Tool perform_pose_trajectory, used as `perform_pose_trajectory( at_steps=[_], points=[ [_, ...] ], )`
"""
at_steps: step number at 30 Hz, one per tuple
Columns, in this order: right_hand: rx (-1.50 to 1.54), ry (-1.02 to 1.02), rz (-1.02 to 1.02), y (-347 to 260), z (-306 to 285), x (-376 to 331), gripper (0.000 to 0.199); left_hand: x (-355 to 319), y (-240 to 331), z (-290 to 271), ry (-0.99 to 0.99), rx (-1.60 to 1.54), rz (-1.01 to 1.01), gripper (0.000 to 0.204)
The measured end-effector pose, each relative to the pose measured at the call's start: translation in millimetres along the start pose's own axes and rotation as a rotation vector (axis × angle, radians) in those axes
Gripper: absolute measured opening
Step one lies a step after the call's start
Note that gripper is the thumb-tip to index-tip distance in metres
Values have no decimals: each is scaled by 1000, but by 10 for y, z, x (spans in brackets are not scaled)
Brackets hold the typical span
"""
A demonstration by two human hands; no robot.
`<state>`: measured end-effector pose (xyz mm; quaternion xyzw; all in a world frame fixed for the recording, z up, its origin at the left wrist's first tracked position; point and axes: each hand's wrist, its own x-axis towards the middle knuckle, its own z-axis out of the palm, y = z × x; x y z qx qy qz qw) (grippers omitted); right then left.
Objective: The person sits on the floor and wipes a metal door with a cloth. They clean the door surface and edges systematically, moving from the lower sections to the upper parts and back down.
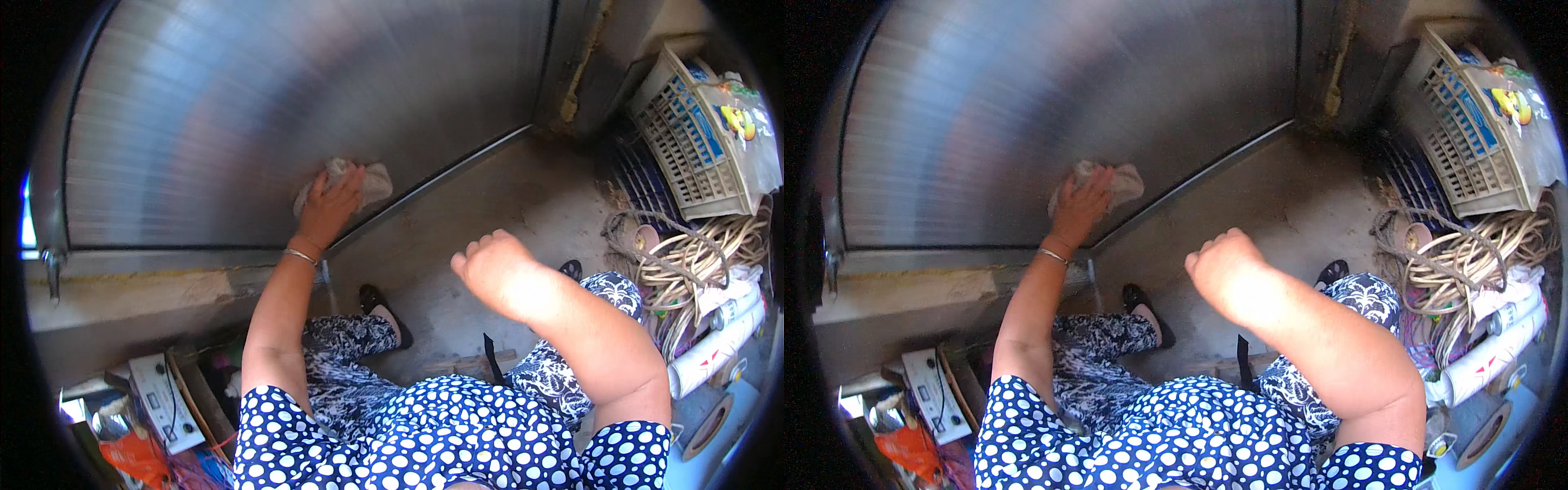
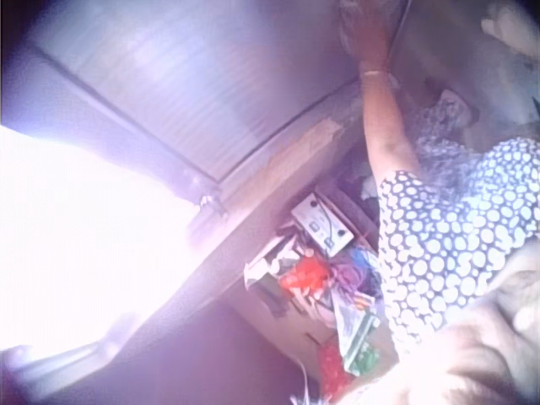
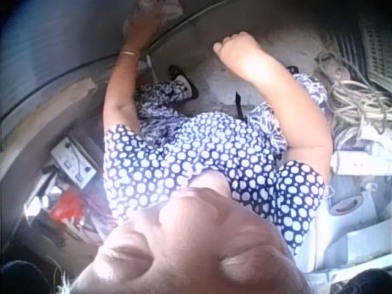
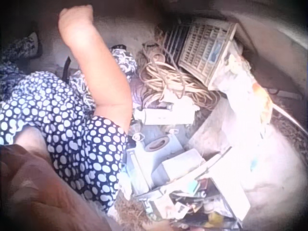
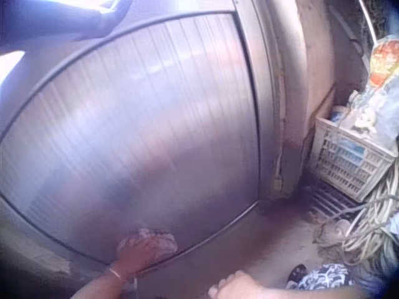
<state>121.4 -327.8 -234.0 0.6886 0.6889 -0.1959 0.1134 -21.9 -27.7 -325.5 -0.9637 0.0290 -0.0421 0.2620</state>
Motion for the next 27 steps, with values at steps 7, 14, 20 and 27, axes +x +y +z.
perform_pose_trajectory(
  at_steps=[7,14,20,27],
  points=[
    [17,7,38,49,34,113,38,25,-973,-1304,424,227,-375,29],
    [80,-85,69,71,44,157,37,45,-1953,-2315,799,428,-356,51],
    [6,-22,35,31,95,166,37,97,-1499,-1793,994,321,-731,46],
    [-36,-58,3,-2,40,117,38,320,-482,-534,964,-19,-1195,57]
  ],
)
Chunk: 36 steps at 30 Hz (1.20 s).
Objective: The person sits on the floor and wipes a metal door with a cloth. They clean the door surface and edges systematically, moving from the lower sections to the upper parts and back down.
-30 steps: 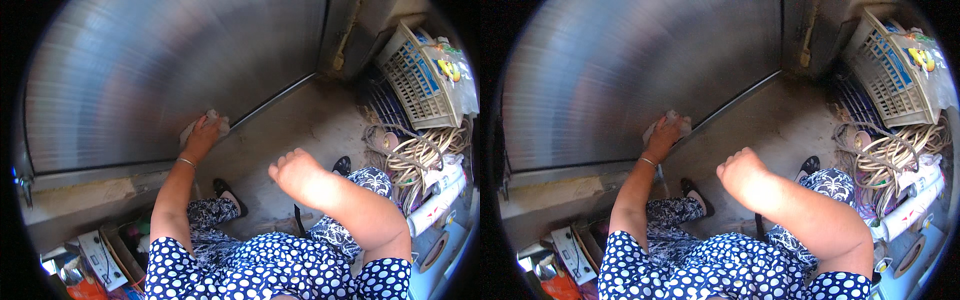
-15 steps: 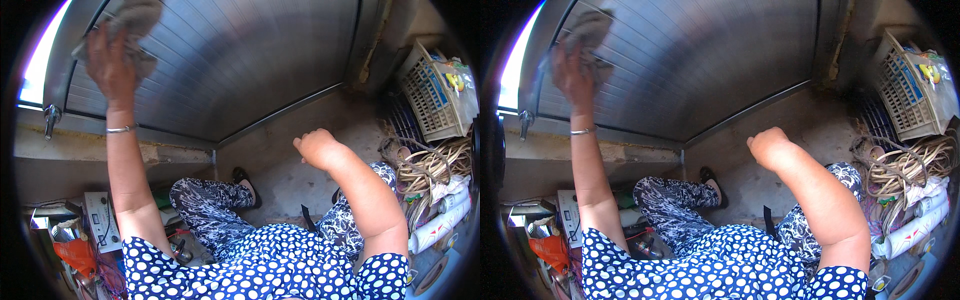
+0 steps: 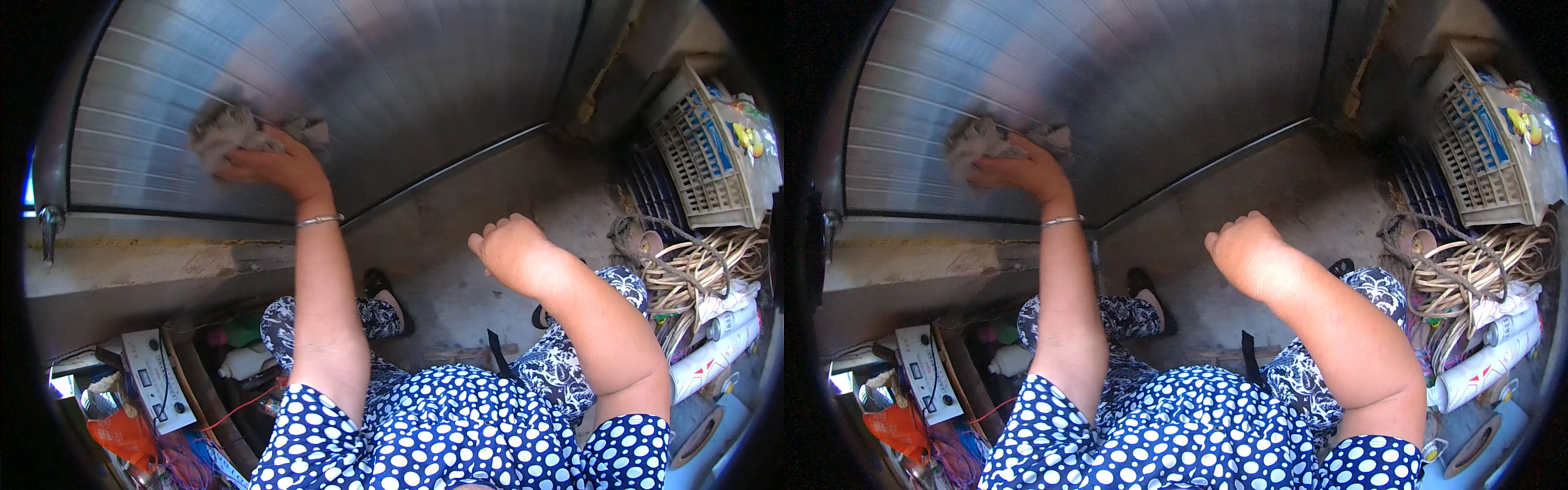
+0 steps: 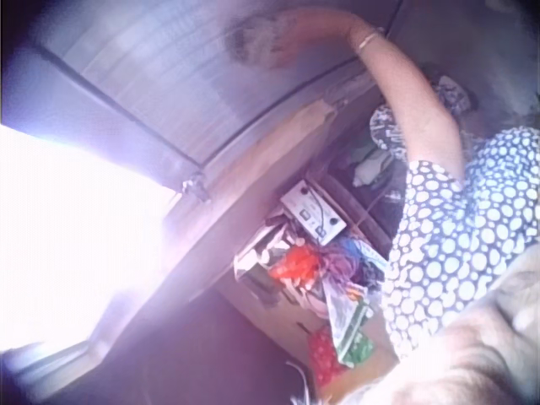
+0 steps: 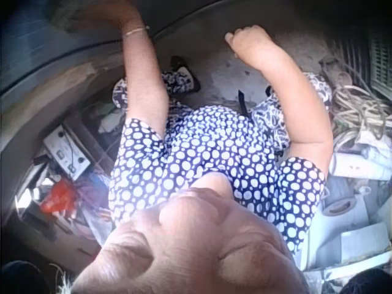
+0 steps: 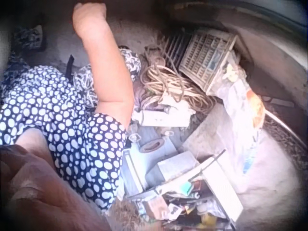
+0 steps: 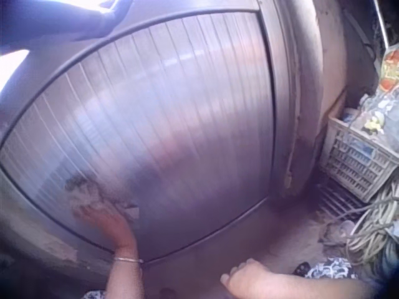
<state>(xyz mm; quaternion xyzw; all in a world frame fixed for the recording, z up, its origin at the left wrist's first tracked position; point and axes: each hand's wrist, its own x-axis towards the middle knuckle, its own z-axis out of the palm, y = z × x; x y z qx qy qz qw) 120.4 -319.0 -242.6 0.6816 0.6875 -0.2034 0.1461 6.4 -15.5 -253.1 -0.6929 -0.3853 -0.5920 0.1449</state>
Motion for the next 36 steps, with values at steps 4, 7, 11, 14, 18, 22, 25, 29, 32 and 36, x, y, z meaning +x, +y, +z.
perform_pose_trajectory(
  at_steps=[4,7,11,14,18,22,25,29,32,36],
  points=[
    [-14,37,-3,8,-11,-47,37,-996,-74,341,-133,69,-464,62],
    [-15,96,2,15,19,-110,36,-1451,98,383,-244,-59,-674,67],
    [28,113,1,41,9,-154,41,-1950,163,492,-276,-521,-1287,50],
    [28,142,-3,32,46,-173,42,-2560,-280,652,-337,-764,-1706,43],
    [22,161,-44,6,15,-216,42,-3174,-1006,701,-679,-899,-1808,36],
    [51,152,-41,25,30,-252,42,-3223,-1299,566,-1104,-652,-1435,34],
    [54,162,-11,29,49,-292,39,-2804,-1187,550,-684,-889,-2015,34],
    [45,163,10,41,24,-290,30,-2053,-782,303,-499,-1050,-1987,34],
    [22,186,13,40,95,-268,27,-1334,-462,70,-386,-958,-1761,39],
    [7,101,23,20,61,-225,32,-566,-197,-189,-231,-879,-1288,52]
  ],
)
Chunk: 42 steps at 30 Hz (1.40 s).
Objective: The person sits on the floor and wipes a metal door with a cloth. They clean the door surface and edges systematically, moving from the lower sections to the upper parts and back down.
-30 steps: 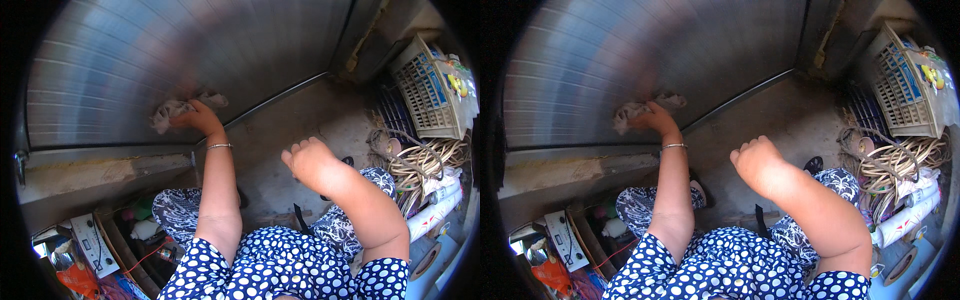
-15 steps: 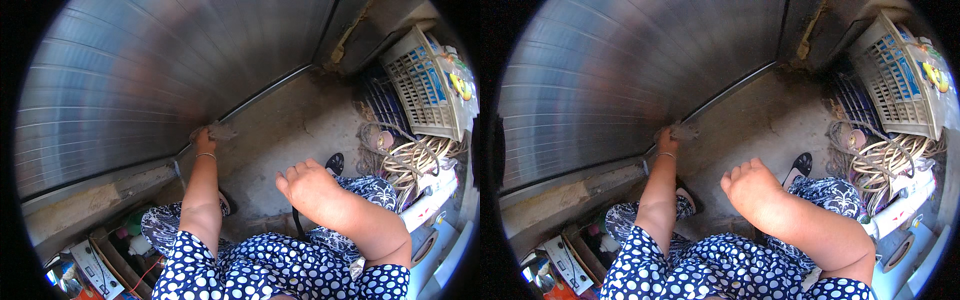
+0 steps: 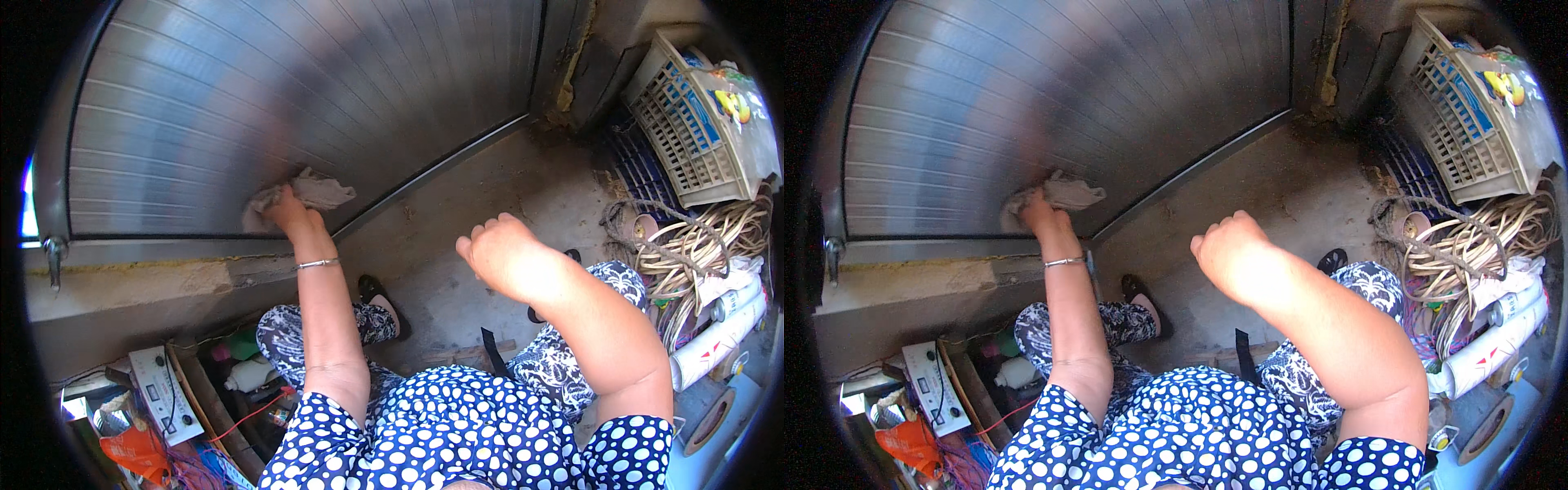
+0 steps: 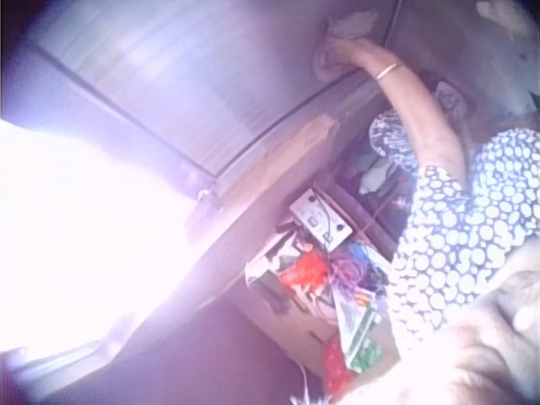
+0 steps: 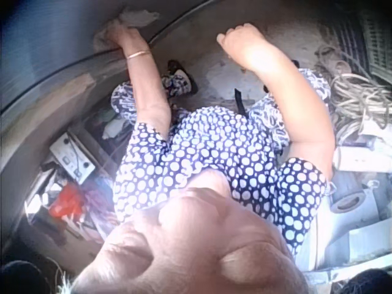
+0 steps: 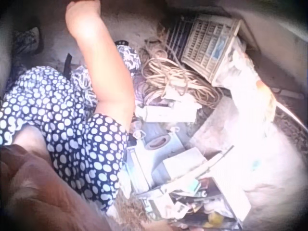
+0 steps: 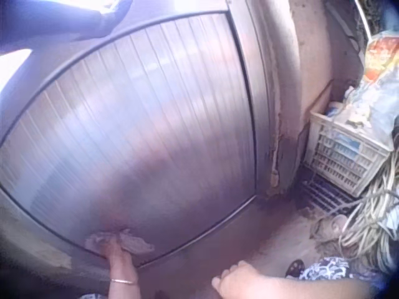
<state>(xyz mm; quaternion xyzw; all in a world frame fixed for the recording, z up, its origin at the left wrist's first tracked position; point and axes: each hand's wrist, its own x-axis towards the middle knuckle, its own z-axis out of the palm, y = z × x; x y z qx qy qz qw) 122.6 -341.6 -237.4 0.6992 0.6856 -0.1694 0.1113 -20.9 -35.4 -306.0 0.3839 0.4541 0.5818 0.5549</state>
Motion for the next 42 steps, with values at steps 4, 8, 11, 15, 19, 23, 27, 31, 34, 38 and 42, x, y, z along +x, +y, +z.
perform_pose_trajectory(
  at_steps=[4,8,11,15,19,23,27,31,34,38,42],
  points=[
    [33,-50,21,-5,-78,49,37,170,653,42,-80,255,654,58],
    [48,-65,31,56,-36,132,36,-175,1535,452,-48,639,854,63],
    [39,-88,41,74,-39,149,37,-10,1670,485,-113,597,980,64],
    [8,-117,21,22,-65,172,37,248,1178,259,212,938,1173,65],
    [3,-123,16,-2,-61,166,37,146,581,176,190,878,841,62],
    [-20,-97,-21,-29,-50,153,37,91,-84,28,183,714,558,55],
    [-29,-88,-58,-28,-68,133,39,-1,-639,-101,136,398,146,45],
    [-22,-60,-75,-53,-65,163,37,454,-1497,-645,109,-95,-261,40],
    [-15,-54,-73,-76,-34,185,34,580,-1814,-962,-17,-216,-434,37],
    [28,-66,-56,1,49,205,32,254,-1750,-798,-86,11,-576,35],
    [1,59,-39,4,44,287,31,98,-1677,-1110,-495,178,-389,33]
  ],
)
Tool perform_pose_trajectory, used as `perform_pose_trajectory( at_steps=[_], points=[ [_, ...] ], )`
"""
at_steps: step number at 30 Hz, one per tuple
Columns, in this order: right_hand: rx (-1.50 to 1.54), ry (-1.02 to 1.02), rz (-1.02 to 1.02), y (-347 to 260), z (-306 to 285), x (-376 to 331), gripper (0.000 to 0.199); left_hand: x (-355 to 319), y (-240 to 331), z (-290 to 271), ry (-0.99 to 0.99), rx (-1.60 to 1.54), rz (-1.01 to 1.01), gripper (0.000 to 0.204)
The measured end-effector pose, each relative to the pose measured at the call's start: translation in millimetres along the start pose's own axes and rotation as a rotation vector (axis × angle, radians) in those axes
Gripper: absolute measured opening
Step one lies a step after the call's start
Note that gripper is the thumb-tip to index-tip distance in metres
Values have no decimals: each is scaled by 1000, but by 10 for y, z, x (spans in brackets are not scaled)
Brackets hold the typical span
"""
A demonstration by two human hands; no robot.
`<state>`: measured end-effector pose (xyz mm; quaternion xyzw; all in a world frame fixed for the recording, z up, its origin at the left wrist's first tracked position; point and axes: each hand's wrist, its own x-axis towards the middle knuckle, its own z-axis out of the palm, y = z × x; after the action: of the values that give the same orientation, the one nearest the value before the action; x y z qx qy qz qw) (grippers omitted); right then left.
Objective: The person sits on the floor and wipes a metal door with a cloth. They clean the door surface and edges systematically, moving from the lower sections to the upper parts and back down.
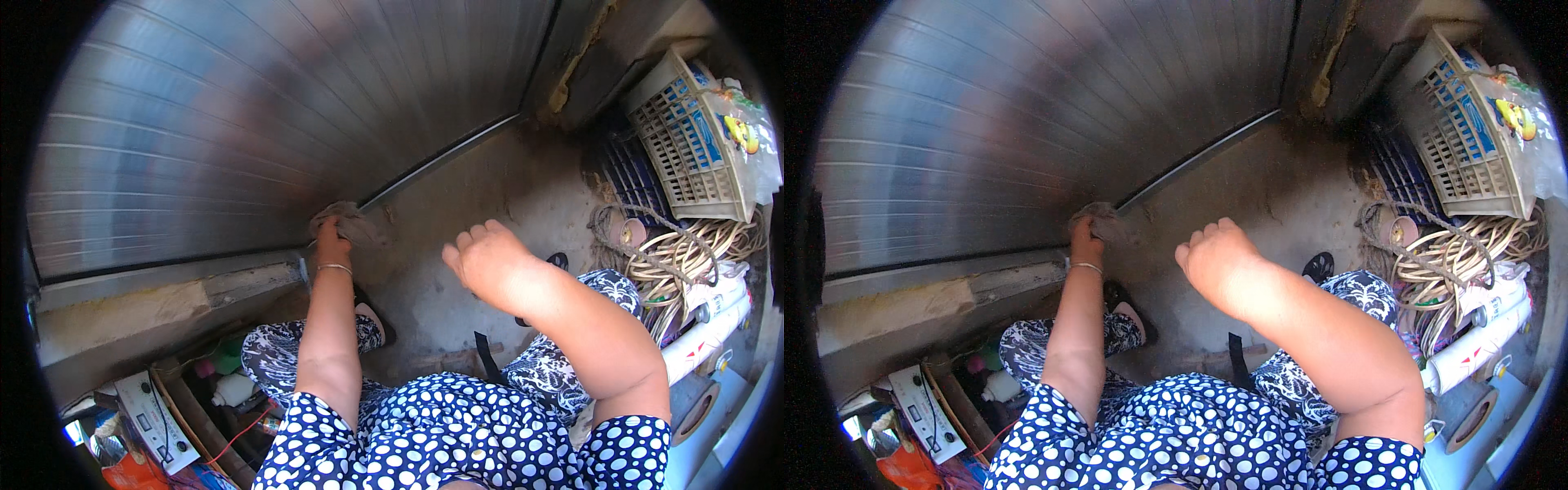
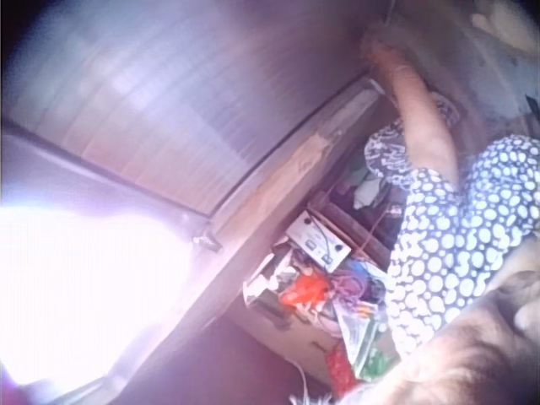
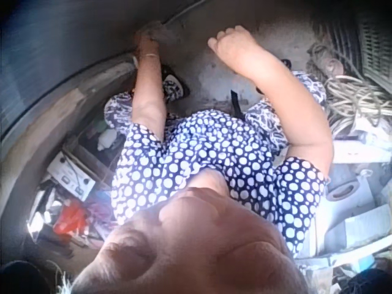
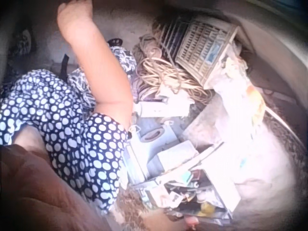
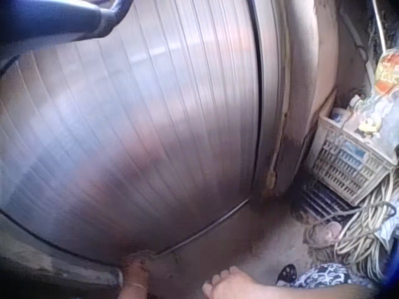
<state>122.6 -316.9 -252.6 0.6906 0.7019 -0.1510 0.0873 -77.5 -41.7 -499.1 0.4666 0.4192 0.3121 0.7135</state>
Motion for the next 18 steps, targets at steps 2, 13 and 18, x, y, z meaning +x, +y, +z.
perform_pose_trajectory(
  at_steps=[2,13,18],
  points=[
    [38,110,44,25,0,59,32,-174,53,241,-81,-28,-90,35],
    [565,946,140,177,-345,217,42,-1344,1363,1454,-653,-250,-274,53],
    [877,948,13,175,-396,333,67,-1533,1775,1538,-570,-113,-184,55]
  ],
)
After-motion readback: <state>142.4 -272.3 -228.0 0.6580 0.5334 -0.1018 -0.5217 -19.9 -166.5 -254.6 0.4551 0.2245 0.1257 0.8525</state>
